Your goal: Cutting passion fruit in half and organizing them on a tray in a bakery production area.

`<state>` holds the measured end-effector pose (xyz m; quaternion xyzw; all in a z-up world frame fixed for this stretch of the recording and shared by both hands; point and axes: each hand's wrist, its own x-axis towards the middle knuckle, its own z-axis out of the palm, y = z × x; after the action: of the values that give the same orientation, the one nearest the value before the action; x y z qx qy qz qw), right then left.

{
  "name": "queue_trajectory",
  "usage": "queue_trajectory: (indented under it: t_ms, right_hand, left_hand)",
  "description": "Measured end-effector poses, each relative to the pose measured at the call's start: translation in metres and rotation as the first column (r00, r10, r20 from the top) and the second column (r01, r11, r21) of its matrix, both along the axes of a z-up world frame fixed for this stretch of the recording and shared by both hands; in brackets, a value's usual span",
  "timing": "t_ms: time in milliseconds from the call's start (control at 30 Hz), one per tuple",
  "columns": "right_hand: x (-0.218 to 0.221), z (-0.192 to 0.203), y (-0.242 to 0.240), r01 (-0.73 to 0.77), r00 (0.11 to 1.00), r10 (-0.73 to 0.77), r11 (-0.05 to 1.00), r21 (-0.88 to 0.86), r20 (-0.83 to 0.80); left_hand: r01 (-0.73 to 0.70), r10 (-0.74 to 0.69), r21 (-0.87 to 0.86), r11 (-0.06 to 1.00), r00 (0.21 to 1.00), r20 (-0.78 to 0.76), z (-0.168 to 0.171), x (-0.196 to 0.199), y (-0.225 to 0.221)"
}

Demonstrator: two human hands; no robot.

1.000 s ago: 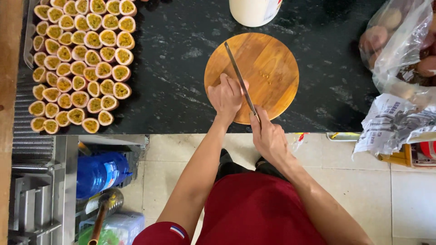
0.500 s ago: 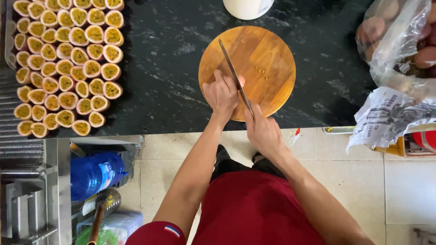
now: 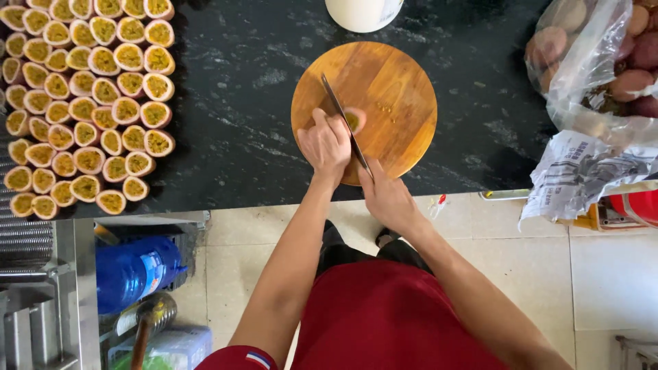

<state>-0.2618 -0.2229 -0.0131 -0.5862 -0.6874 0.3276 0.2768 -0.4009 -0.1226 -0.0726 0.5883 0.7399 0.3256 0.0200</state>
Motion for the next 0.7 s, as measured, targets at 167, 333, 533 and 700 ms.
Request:
queue_trajectory:
  t_ms: [167, 333, 533, 700]
  right_hand:
    - [0.031, 0.04, -0.037, 0.036, 0.999, -0.028, 0.958, -0.283, 0.03]
    - [0.041, 0.042, -0.031, 0.05, 0.999, -0.044, 0.951, -0.305, 0.024]
    - [0.04, 0.04, -0.028, -0.01, 1.0, 0.016, 0.972, -0.233, 0.023]
    - [0.05, 0.022, -0.022, -0.024, 0.998, 0.025, 1.0, -0.019, 0.065]
  left_hand:
    - [0.053, -0.043, -0.062, 0.997, 0.988, 0.15, 0.053, -0.011, -0.012]
    - [0.032, -0.05, 0.095, 0.995, 0.981, 0.188, 0.03, -0.055, -0.03]
    - [0.393, -0.38, 0.013, 0.92, 0.88, 0.286, 0.053, -0.07, -0.046]
    - [0.447, -0.437, 0.064, 0.892, 0.819, 0.371, 0.054, -0.084, -0.053]
